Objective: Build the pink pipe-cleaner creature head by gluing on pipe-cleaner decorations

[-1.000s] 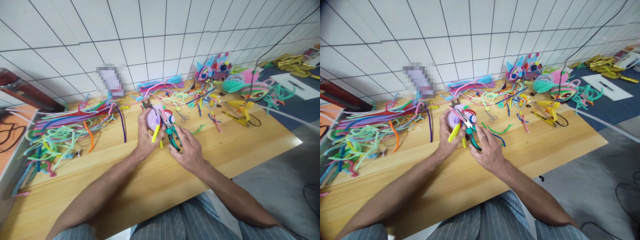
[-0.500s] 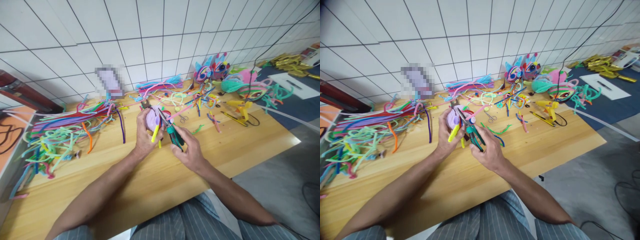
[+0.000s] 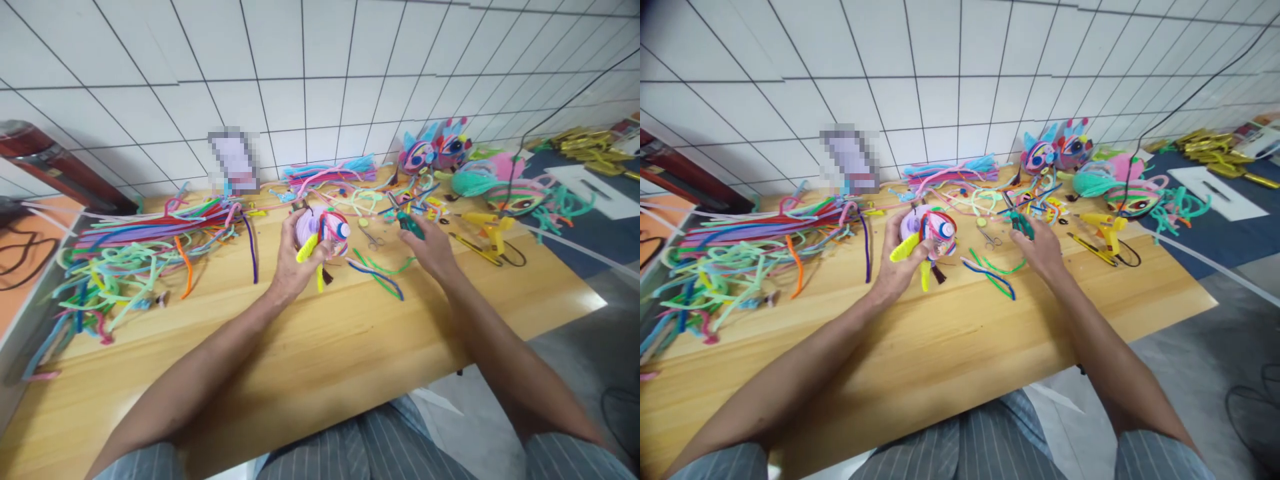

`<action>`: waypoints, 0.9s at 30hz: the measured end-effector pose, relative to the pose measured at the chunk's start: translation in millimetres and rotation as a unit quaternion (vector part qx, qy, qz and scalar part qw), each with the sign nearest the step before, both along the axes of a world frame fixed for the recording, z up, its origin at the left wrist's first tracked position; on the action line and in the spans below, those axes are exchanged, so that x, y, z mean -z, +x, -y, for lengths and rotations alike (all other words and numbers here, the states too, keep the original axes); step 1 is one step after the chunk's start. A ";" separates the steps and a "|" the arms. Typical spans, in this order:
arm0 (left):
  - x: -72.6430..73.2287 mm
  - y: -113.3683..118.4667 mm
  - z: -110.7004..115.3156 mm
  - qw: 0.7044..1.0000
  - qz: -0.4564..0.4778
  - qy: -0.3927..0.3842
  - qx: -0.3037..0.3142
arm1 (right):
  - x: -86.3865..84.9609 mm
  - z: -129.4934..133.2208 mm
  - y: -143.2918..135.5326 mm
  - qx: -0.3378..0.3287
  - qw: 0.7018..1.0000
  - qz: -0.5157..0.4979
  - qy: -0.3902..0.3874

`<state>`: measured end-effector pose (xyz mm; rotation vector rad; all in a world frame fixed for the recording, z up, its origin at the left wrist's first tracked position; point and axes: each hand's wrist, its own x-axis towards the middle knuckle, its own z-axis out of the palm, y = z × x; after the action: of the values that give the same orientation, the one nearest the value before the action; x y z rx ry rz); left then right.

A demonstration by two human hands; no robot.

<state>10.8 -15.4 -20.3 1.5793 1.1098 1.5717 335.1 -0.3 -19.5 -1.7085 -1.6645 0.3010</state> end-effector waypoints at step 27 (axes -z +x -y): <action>-18.7 -7.0 0.3 0.993 -0.081 -0.051 0.064 | -61.2 -41.2 -51.9 -0.031 0.967 -0.150 0.206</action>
<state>3.8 -15.7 -1.6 1.6972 1.1317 1.3035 283.3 41.0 41.7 -1.2376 -1.4390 0.2117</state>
